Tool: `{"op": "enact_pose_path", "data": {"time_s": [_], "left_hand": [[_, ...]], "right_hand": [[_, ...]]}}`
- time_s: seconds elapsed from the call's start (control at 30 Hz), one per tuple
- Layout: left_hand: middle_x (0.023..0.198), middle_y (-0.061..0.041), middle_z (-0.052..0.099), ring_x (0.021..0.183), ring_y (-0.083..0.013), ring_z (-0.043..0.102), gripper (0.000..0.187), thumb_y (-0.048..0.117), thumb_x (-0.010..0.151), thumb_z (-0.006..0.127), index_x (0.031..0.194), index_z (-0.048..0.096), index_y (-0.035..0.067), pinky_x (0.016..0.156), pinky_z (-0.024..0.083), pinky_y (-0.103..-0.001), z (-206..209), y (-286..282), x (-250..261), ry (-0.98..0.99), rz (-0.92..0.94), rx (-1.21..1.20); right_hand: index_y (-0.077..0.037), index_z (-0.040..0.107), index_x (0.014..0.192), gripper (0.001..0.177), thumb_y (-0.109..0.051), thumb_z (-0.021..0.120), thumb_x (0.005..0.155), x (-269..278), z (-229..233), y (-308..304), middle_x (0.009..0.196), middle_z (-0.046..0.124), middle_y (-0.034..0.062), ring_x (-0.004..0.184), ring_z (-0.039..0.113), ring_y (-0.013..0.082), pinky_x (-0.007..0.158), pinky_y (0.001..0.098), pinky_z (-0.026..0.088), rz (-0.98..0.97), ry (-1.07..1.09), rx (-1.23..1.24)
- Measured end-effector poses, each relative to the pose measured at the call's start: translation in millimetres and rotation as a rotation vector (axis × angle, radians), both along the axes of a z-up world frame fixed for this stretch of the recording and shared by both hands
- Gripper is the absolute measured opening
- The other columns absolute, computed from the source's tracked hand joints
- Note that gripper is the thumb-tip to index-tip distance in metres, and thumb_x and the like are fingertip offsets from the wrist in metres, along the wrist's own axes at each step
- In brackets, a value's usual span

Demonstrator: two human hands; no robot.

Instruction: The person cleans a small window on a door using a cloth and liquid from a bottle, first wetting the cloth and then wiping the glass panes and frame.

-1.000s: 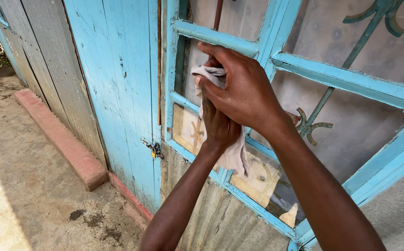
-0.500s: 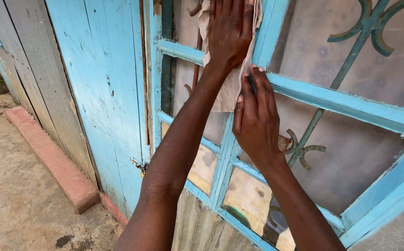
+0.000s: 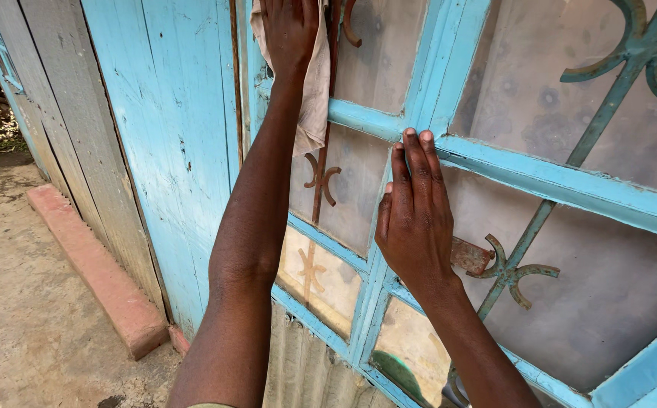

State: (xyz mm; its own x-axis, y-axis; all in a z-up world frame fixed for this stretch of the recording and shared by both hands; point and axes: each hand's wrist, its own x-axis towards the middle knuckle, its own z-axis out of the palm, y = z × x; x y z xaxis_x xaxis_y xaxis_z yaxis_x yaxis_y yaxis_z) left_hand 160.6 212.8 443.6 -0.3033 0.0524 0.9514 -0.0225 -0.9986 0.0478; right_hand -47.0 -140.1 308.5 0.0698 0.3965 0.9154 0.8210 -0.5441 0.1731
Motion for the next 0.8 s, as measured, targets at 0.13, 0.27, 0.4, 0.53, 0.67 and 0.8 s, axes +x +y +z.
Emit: {"op": "enact_pose_path", "data": {"time_s": [0.13,0.27,0.4,0.53,0.67,0.8], "left_hand": [[0.144,-0.023,0.045,0.136,-0.0426,0.038,0.057,0.044,0.108,0.029,0.142,0.042,0.000,0.119,0.023,-0.050,-39.3,-30.9,-30.6,0.118,-0.098,-0.122],[0.147,-0.026,0.040,0.141,-0.0437,0.035,0.065,0.045,0.109,0.022,0.146,0.033,-0.006,0.125,0.020,-0.051,-65.2,-81.5,-74.5,0.388,-0.121,-0.191],[0.153,-0.027,0.034,0.148,-0.0417,0.024,0.067,0.045,0.107,0.021,0.149,0.030,-0.007,0.126,0.010,-0.052,-62.1,-148.3,-102.2,0.451,-0.160,-0.015],[0.160,-0.023,0.030,0.154,-0.0404,0.016,0.061,0.044,0.110,0.023,0.151,0.038,0.001,0.130,0.009,-0.047,-47.3,-190.5,-121.7,0.372,-0.240,0.201],[0.151,-0.019,0.041,0.147,-0.0401,0.029,0.061,0.047,0.108,0.028,0.146,0.046,0.004,0.126,0.017,-0.048,-22.1,-180.8,-122.4,0.296,-0.233,0.230],[0.132,-0.015,0.057,0.131,-0.0347,0.050,0.054,0.049,0.107,0.031,0.133,0.054,0.008,0.117,0.030,-0.049,10.6,-135.6,-98.9,0.195,-0.282,0.155]], "right_hand": [[0.012,0.045,0.141,0.044,-0.004,0.047,0.100,1.8,-1.5,-0.2,0.154,0.033,0.0262,0.149,0.024,0.0383,0.123,0.0505,0.027,0.014,0.008,-0.008],[0.010,0.041,0.143,0.047,-0.006,0.048,0.099,1.2,-4.3,4.9,0.153,0.029,0.0267,0.149,0.020,0.0409,0.123,0.0547,0.023,0.000,-0.001,-0.013],[0.010,0.033,0.147,0.053,-0.004,0.048,0.099,-2.6,-2.7,8.2,0.154,0.026,0.0274,0.150,0.018,0.0417,0.124,0.0555,0.023,0.020,0.025,0.012],[0.008,0.032,0.150,0.053,-0.002,0.046,0.100,-4.1,-3.2,8.8,0.153,0.030,0.0252,0.150,0.023,0.0403,0.124,0.0533,0.026,0.089,0.055,0.095],[0.008,0.032,0.149,0.050,-0.003,0.045,0.102,2.7,-6.7,17.4,0.152,0.031,0.0244,0.150,0.025,0.0395,0.124,0.0522,0.028,0.071,0.021,0.164],[0.012,0.032,0.147,0.049,-0.005,0.045,0.103,8.3,-9.2,29.7,0.150,0.030,0.0264,0.149,0.024,0.0413,0.125,0.0546,0.027,0.043,-0.070,0.199]]}}
